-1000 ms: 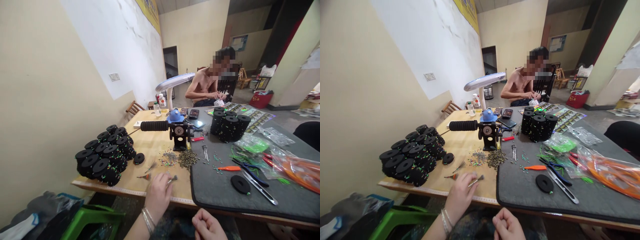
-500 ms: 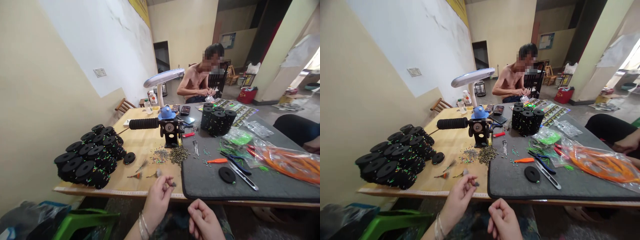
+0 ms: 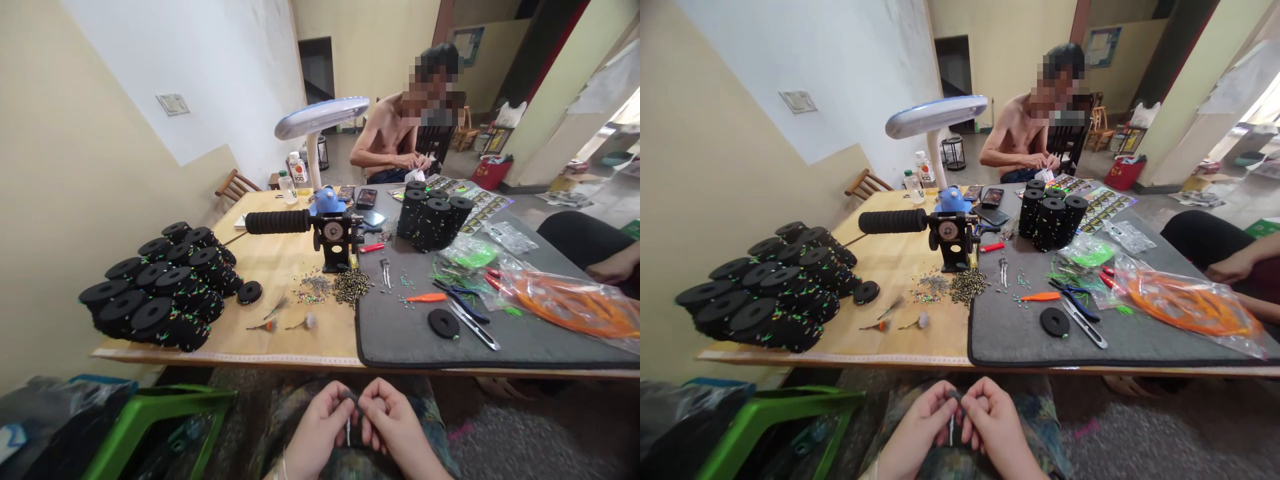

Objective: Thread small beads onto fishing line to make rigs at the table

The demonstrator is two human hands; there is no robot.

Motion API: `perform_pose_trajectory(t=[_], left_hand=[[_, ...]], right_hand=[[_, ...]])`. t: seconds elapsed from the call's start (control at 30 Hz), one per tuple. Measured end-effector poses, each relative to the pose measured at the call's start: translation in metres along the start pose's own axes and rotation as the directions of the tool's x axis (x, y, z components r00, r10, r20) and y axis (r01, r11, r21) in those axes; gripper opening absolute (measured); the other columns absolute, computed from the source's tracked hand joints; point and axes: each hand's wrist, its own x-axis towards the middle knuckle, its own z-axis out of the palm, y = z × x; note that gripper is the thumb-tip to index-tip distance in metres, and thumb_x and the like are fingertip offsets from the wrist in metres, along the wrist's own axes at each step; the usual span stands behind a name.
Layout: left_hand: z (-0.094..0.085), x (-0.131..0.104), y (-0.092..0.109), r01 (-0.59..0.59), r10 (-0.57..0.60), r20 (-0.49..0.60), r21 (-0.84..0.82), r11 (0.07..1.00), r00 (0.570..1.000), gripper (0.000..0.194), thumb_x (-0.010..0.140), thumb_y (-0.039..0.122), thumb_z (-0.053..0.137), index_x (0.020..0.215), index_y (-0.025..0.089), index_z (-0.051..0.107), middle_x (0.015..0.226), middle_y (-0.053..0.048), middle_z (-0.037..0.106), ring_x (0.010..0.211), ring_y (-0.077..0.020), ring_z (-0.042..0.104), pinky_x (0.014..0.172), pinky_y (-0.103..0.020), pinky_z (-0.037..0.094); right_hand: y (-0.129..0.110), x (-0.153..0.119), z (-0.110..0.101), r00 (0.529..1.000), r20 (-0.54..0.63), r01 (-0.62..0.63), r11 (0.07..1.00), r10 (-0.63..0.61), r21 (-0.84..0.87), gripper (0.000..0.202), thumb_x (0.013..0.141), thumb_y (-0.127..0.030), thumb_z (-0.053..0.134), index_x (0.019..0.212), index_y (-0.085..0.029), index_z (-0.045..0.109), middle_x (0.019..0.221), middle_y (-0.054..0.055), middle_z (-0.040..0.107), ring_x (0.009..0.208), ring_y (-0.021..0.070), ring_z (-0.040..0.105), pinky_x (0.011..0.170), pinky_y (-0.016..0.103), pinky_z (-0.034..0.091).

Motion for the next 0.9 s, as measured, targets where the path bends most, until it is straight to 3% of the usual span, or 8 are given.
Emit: perform_pose_trajectory(t=[0.47, 0.9], left_hand=[[0.006, 0.003, -0.010, -0.034, 0.035, 0.013, -0.033, 0.999, 0.999, 0.037, 0.076, 0.051, 0.064, 0.078, 0.018, 0.049, 0.058, 0.005, 0.054, 0.050, -0.0092, 0.049, 0.046, -0.020, 0.036], [0.006, 0.006, -0.015, -0.070, 0.071, 0.032, -0.026, 0.997, 0.997, 0.034, 0.079, 0.049, 0.063, 0.078, 0.018, 0.050, 0.057, 0.004, 0.056, 0.051, -0.0096, 0.051, 0.048, -0.021, 0.036]], right_hand=[[0.007, 0.001, 0.000, 0.999, -0.007, 0.038, 0.999, -0.037, 0.008, 0.058, 0.063, -0.074, 0.063, 0.071, -0.020, 0.047, 0.039, -0.006, 0.055, 0.028, 0.0032, 0.036, 0.031, 0.014, 0.024], [0.005, 0.003, -0.002, 0.999, -0.014, 0.048, 0.999, -0.048, -0.018, 0.054, 0.066, -0.071, 0.063, 0.071, -0.020, 0.048, 0.039, -0.006, 0.055, 0.029, 0.0042, 0.036, 0.031, 0.015, 0.025]])
